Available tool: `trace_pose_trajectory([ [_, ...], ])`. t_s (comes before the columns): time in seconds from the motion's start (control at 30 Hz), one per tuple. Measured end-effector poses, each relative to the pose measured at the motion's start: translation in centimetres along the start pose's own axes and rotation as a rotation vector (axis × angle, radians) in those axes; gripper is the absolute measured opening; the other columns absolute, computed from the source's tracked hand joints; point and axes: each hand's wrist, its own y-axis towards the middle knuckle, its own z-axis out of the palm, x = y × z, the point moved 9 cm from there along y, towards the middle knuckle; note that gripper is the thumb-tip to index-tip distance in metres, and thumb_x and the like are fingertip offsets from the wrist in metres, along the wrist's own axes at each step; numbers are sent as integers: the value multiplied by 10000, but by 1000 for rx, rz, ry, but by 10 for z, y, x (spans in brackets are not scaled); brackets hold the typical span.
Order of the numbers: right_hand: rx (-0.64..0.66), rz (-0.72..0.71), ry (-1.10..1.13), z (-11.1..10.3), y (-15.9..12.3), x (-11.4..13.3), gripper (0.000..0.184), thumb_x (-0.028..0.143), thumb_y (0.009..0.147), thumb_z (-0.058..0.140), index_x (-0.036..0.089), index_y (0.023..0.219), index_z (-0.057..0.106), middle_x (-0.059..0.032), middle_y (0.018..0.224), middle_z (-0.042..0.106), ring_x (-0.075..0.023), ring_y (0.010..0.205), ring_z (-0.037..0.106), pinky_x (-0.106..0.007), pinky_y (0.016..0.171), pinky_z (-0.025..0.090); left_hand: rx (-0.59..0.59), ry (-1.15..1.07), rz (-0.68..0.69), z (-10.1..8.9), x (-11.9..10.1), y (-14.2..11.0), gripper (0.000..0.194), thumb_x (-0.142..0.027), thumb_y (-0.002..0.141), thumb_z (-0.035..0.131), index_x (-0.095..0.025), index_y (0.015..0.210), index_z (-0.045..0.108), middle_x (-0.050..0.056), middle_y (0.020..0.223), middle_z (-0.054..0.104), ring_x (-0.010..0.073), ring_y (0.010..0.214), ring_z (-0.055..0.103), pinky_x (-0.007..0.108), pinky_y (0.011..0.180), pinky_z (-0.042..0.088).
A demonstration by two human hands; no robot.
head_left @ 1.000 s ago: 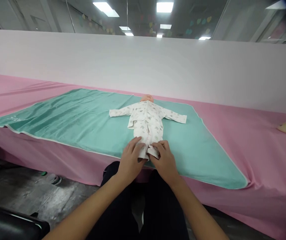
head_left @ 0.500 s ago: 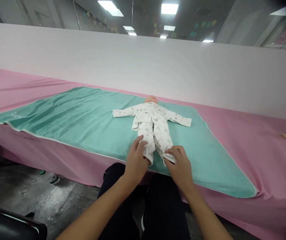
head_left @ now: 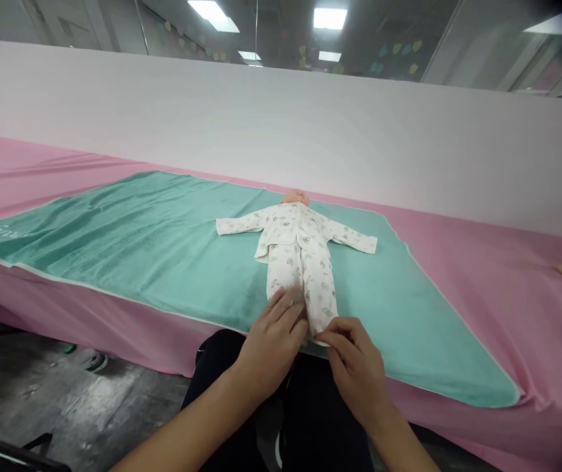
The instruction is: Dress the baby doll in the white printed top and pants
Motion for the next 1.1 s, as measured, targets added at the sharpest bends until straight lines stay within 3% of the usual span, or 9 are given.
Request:
trace_pose_trajectory([
  [0.17,268,-48,146,4,-3,4,243,72,846,416,222,807,603,-30,851,533,-123,719,537,-254,602,455,101,-239,97,-10,-12,-1,273,-51,843,414,-199,929,627,52,1028,664,194,1278,408,415,1111,322],
  [0.3,527,73,429,-14,17,-8,125,181,854,514,249,846,619,-12,867,584,-123,739,571,-249,634,482,121,-603,-102,-23,25,7,306,-67,855,388,-256,949,610,19,1080,650,165,1185,509,363,1005,452],
  [0.43,240,222,376,-34,81,-48,125,330,855,537,252,890,629,-25,927,623,-170,837,590,-300,713,495,-61,-328,-338,-19,101,32,380,-105,829,439,-226,1184,496,58,1260,527,197,1219,452,386,1008,419],
  [0.53,133,157,202,-2,124,-69,346,385,843,539,276,1171,551,-41,1270,510,-233,1175,459,-405,950,418,-34,-33,-436,11,144,52,472,-123,795,456,-159,1264,411,134,1295,453,275,1212,426,429,943,434],
  [0.63,183,41,110,44,144,-80,506,386,856,509,241,1333,421,-51,1447,313,-247,1349,223,-478,1097,213,42,74,-514,36,169,59,331,-184,837,399,-154,1159,469,135,1127,549,285,1045,525,404,787,476],
  [0.73,292,7,191,65,140,-87,476,400,884,465,267,1339,424,-9,1462,287,-234,1385,111,-507,1114,124,10,9,-524,36,171,58,206,-193,847,366,-186,995,509,82,943,602,241,897,560,359,729,461],
  [0.8,341,33,337,64,131,-91,409,424,885,462,297,1271,506,11,1417,372,-228,1382,136,-501,1108,157,-18,-70,-504,29,166,56,166,-167,816,381,-202,913,511,46,875,599,210,837,556,340,734,447],
  [0.97,139,366,681,47,127,-160,361,475,873,436,221,1009,652,-72,1069,645,-215,1062,562,-391,913,437,77,-499,-567,33,168,49,146,-186,741,442,-207,850,537,6,794,583,165,756,552,323,741,464],
  [1.1,48,478,301,38,143,-227,278,427,798,520,186,857,646,-44,846,656,-180,792,581,-335,745,446,-88,-777,-701,36,207,47,165,-238,755,443,-197,898,513,6,733,567,153,654,563,297,610,481],
])
